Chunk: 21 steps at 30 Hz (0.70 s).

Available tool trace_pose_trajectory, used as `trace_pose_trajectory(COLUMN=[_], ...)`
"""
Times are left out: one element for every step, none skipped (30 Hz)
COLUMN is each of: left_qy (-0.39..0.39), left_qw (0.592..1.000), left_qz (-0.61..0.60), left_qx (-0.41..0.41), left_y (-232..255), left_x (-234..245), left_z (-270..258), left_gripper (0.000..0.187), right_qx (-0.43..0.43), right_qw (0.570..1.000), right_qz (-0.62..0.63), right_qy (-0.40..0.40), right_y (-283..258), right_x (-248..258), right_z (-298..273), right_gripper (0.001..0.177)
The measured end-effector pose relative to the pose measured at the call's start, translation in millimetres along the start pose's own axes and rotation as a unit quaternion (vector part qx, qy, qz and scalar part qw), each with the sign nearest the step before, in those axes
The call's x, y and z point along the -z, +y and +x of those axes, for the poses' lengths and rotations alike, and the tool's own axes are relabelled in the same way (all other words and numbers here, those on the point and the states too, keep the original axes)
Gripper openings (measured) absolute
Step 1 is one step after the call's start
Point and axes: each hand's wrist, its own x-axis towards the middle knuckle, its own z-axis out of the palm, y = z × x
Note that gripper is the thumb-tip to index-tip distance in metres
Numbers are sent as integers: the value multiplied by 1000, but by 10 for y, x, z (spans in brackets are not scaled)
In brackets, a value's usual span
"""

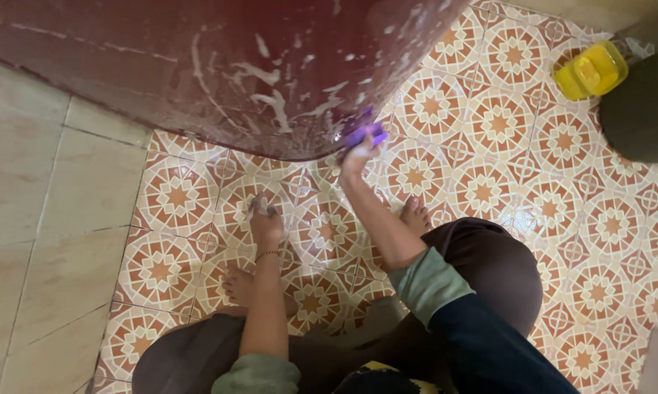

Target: The person scrubs the exterior of a maroon bathtub with a yellow sponge and soap, then uses a purple scrubber on the lower section. They rinse the tub by pouring water from a yellow container.

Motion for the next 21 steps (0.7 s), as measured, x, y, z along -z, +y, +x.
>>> trace_pose_trajectory(left_qy=[0,-6,-14,-22,-20,-18,-16,-8,-1,6,-14,-34,-57,-40,-23,-6,28,62,97,70,41], left_qw=[1000,999,998,996,996,996,997,997,998,999,995,990,982,987,991,994,997,997,994,996,993], left_qz=[-5,-5,-3,-1,-2,-2,-4,-6,-7,-8,-19,-31,-40,-51,-63,-74,-63,-52,-42,-57,-71], left_qx=[13,34,58,82,82,82,82,71,60,50,92,134,178,145,112,79,41,2,-38,25,90], left_y=[55,104,123,139,151,156,161,156,133,104,85,64,13,-29,-57,-89,-108,-108,-90,-65,-55], left_x=[-15,-23,-9,12,31,53,63,73,83,86,78,58,58,54,41,30,7,2,4,8,25], left_z=[30,56,31,11,2,-3,4,7,-1,-10,22,48,38,37,33,31,27,16,35,45,17], left_gripper=[48,48,49,49,49,49,50,49,48,47,49,50,52,54,58,61,56,51,46,47,49], right_qx=[-38,-182,-322,-400,-475,-490,-502,-514,-500,-486,-472,-441,-411,-388,-365,-391,-415,-439,-464,-489,-515], right_qw=[999,979,935,895,844,845,844,841,847,853,859,875,890,902,914,902,890,876,862,848,832], right_qz=[-13,-12,-12,23,57,76,95,113,126,139,153,157,162,158,154,145,136,126,125,123,121], right_qy=[-35,-92,-146,-195,-241,-203,-165,-127,-126,-126,-129,-125,-117,-102,-87,-110,-133,-156,-160,-164,-166], right_y=[77,161,263,363,454,529,583,607,593,565,538,477,402,330,306,330,329,345,381,446,522], right_x=[-15,-19,-19,-77,-129,-175,-228,-263,-249,-193,-170,-93,38,87,103,119,93,43,-51,-156,-238], right_z=[-112,-236,-371,-462,-537,-583,-587,-552,-496,-416,-318,-189,-86,38,95,71,45,-18,-99,-221,-361], right_gripper=[40,53,66,62,57,57,57,58,54,51,50,54,60,57,55,58,61,64,65,68,70])
